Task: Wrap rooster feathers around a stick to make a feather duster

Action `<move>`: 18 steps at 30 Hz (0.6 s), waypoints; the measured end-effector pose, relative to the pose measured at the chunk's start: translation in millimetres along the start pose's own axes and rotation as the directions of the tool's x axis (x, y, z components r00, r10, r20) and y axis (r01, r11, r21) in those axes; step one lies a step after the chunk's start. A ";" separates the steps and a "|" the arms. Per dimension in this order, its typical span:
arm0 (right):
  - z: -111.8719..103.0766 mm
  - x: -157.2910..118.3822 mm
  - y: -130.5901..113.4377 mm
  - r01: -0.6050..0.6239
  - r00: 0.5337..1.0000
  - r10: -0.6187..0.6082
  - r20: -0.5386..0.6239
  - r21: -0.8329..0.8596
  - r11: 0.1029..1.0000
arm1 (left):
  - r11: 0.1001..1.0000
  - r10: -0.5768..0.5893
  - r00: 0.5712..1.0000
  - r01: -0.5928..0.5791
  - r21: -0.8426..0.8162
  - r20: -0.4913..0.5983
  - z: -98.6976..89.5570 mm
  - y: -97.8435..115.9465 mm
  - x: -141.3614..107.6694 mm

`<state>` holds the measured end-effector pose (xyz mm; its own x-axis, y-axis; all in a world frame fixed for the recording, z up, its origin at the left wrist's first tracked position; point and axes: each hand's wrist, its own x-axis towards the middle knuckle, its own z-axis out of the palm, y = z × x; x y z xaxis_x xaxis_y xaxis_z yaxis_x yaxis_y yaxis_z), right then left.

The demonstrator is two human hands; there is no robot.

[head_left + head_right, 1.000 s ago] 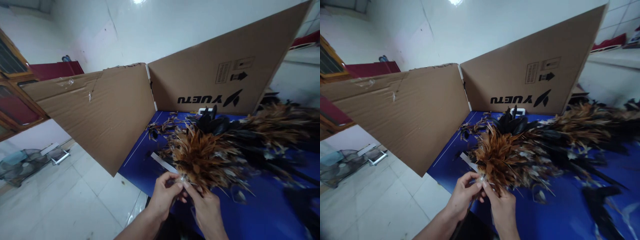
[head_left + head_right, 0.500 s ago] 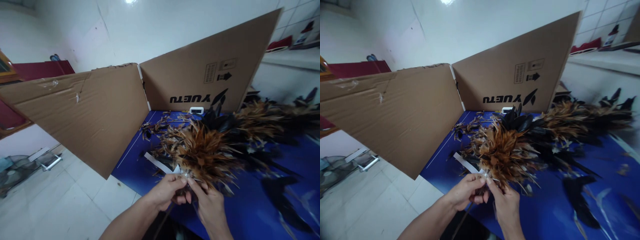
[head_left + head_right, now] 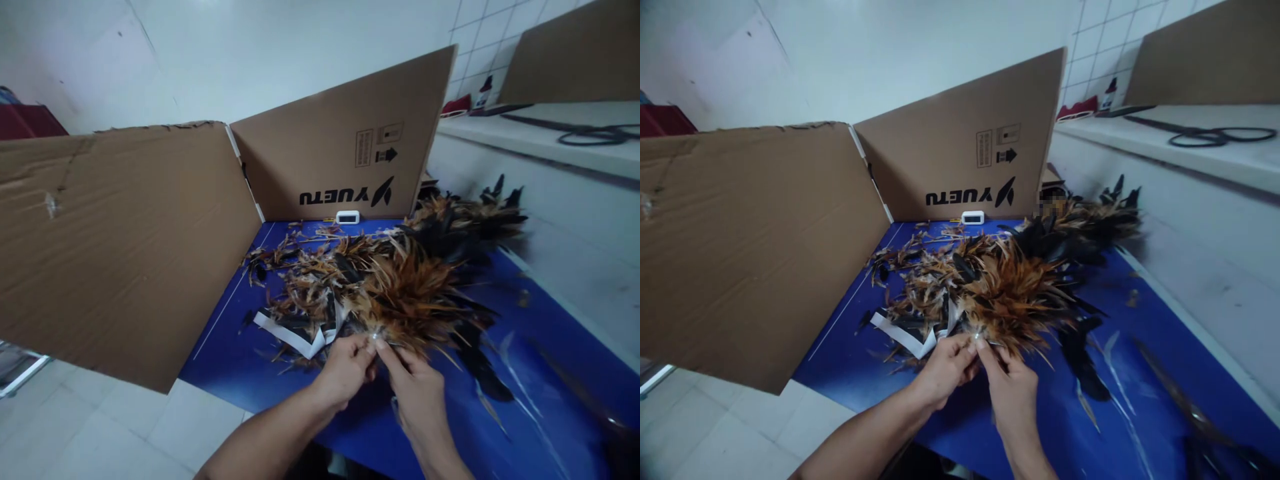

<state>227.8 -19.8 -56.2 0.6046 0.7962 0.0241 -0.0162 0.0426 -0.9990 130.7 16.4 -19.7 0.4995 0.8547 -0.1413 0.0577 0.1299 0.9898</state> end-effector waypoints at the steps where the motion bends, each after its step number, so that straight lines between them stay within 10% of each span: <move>1: -1.5 1.5 0.4 -0.018 1.000 0.018 -0.015 -0.011 1.000 | 1.000 0.001 1.000 -0.001 0.010 0.003 2.1 -1.4 1.0; 9: 2.5 1.2 -12.9 -0.212 0.977 0.214 0.006 0.152 0.965 | 0.970 -0.041 0.996 0.060 -0.236 0.083 7.3 -3.6 -0.9; 18: 13.2 1.0 -16.6 -0.165 0.985 0.160 0.057 0.087 0.982 | 0.876 -0.121 0.975 0.193 -0.441 0.186 -11.2 -5.7 1.8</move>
<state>218.2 -11.7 -39.1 0.5477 0.8258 -0.1343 -0.1851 -0.0369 -0.9820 121.6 22.8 -25.8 0.6412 0.7238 -0.2549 -0.2344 0.5010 0.8331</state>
